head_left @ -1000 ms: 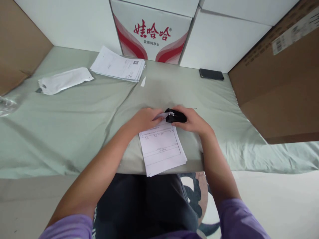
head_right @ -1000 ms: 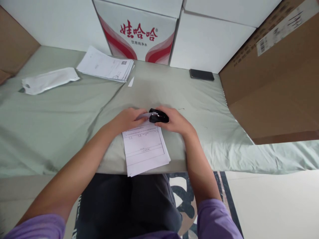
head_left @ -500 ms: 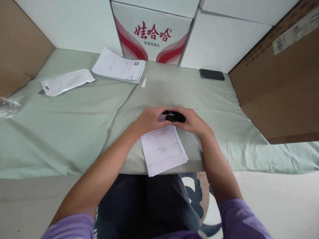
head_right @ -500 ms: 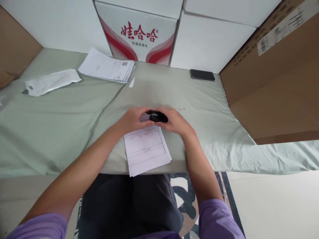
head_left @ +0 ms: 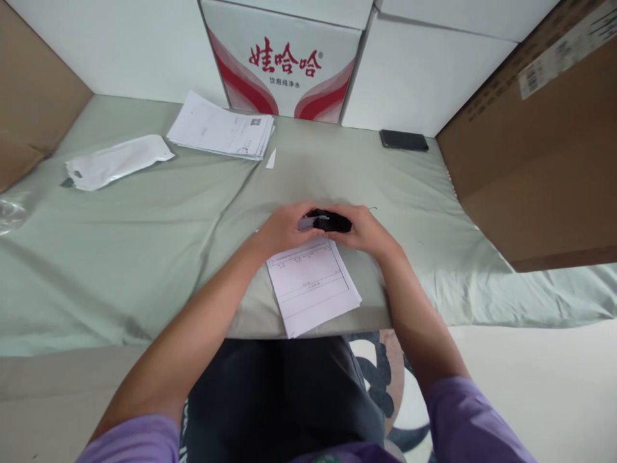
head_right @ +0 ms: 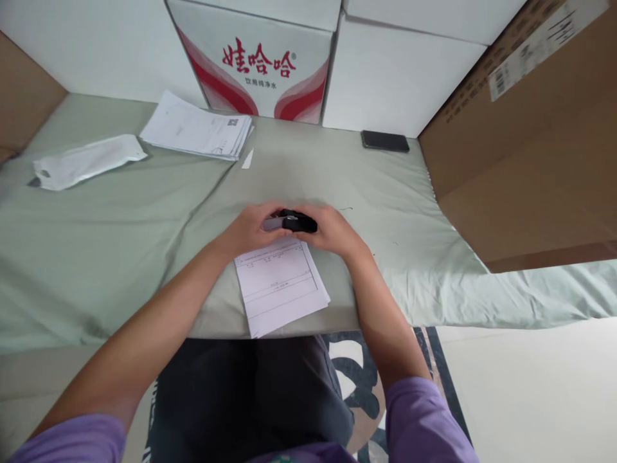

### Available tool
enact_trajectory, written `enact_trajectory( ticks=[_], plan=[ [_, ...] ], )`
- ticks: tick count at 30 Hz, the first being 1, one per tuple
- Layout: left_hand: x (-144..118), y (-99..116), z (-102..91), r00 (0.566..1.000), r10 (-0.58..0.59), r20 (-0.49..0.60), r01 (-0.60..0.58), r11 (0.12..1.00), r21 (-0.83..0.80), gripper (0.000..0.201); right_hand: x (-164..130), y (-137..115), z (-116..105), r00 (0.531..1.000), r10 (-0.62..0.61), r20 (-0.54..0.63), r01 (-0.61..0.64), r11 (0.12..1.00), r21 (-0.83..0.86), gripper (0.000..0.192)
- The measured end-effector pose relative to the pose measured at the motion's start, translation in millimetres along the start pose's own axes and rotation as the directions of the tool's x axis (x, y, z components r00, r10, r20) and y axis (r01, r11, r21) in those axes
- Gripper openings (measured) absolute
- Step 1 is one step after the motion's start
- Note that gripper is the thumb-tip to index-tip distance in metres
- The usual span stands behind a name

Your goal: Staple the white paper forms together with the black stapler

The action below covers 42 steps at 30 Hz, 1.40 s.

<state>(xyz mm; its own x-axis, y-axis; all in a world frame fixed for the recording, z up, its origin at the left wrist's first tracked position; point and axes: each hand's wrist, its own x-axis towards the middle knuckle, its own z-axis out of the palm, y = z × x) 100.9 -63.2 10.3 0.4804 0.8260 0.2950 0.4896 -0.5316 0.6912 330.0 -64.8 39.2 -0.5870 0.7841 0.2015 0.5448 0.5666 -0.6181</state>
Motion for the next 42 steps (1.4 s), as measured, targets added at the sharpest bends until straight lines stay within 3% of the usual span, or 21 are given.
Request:
enact_trajectory(
  ticks=[12,42],
  plan=[
    [-1.7,1.9,-1.6,0.999,-0.021,0.031,0.018,0.996,0.088,0.045,0.4,-1.7,1.0,1.000,0.021,0.017,-0.020,0.999,-0.038,0.043],
    [3.1,-1.3,8.6,0.998,-0.057,-0.041,0.063,0.980,0.188,0.032,2.1,2.6,2.2,1.000,0.014,-0.007,-0.014,0.998,-0.061,0.037]
  ],
)
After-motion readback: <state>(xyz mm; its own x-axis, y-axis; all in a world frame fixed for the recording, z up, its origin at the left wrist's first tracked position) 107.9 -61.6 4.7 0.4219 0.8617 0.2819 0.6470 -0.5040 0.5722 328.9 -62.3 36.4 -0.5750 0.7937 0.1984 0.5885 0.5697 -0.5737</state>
